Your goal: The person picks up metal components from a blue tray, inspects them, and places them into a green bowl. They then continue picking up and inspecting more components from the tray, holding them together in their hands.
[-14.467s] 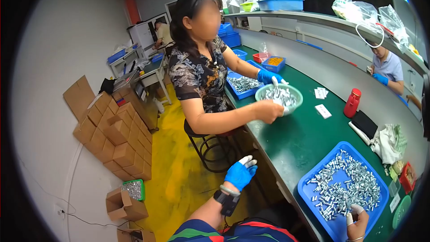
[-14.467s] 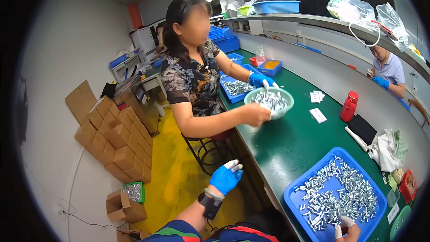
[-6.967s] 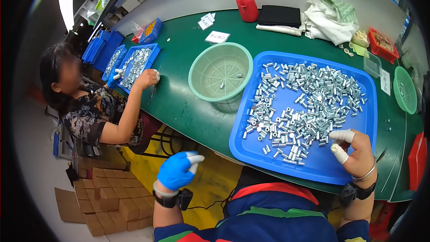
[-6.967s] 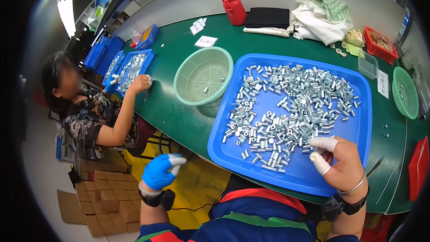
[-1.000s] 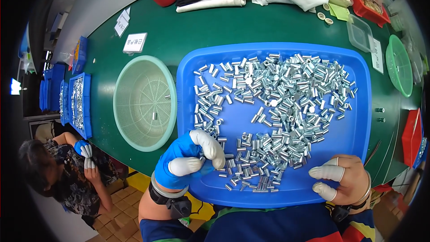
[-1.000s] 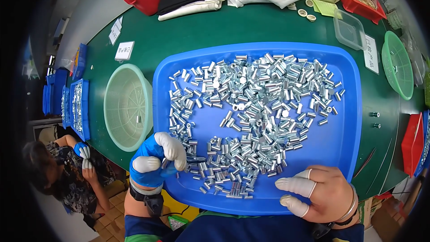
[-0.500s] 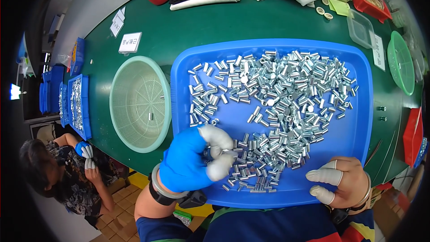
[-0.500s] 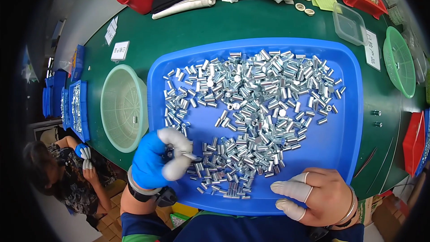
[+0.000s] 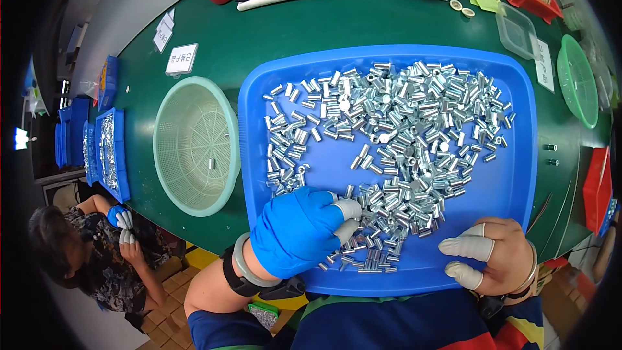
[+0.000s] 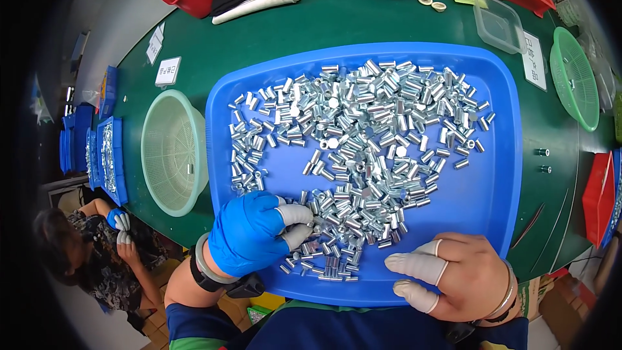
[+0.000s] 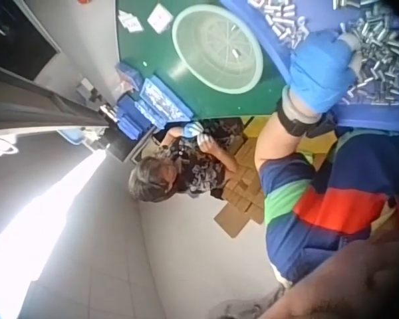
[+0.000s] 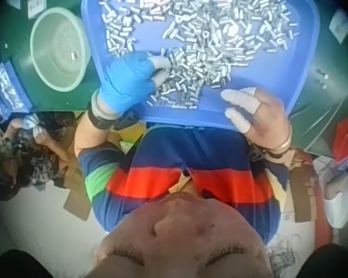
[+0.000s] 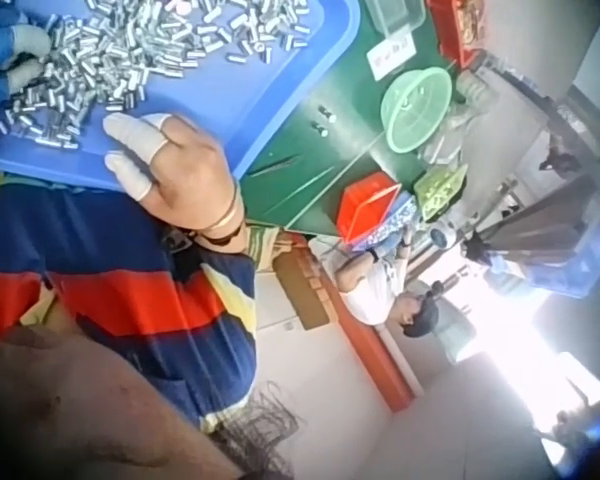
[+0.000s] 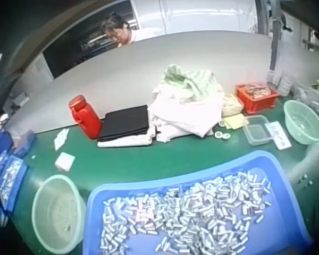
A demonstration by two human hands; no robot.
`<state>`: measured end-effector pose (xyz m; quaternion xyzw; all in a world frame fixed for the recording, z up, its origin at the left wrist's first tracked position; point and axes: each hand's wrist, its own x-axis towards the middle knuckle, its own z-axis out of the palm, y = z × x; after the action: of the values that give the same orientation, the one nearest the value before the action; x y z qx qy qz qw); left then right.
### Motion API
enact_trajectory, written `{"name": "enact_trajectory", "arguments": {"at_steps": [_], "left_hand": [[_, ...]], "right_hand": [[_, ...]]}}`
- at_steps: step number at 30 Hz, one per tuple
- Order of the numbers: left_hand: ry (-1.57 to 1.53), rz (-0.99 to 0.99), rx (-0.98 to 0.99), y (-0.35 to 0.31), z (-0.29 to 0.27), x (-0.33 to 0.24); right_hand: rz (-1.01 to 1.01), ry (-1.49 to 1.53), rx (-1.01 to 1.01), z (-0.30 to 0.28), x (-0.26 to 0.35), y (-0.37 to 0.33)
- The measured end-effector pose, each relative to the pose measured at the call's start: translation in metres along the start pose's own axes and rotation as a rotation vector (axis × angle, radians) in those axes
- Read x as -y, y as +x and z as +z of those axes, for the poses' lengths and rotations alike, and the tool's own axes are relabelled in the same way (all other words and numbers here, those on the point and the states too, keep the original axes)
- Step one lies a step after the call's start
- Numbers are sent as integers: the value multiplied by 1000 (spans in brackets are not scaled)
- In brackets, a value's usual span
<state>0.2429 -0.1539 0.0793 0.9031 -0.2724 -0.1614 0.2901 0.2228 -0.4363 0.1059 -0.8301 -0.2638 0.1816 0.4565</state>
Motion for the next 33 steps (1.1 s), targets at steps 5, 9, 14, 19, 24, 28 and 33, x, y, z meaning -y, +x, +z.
{"name": "enact_trajectory", "arguments": {"at_steps": [5,9,14,19,24,28,33], "left_hand": [[-893,-165,25,-7,-14,3],[-1514,-131,-152,-25,-10,13],[-1373,-337,-234,-50,-19,5],[-204,-232,-192,-40,-9,-14],[297,-176,-29,-25,2,-20],[306,-25,36,-18,21,-30],[224,29,135,-20,27,-50]], "right_hand": [[-6,3,-20,1,-4,0],[-45,6,-31,2,-4,1],[-67,-32,-73,3,-2,1],[13,-180,-179,9,-6,2],[54,-502,-234,30,4,13],[25,-541,40,39,11,12],[19,-574,210,33,15,-8]]}}
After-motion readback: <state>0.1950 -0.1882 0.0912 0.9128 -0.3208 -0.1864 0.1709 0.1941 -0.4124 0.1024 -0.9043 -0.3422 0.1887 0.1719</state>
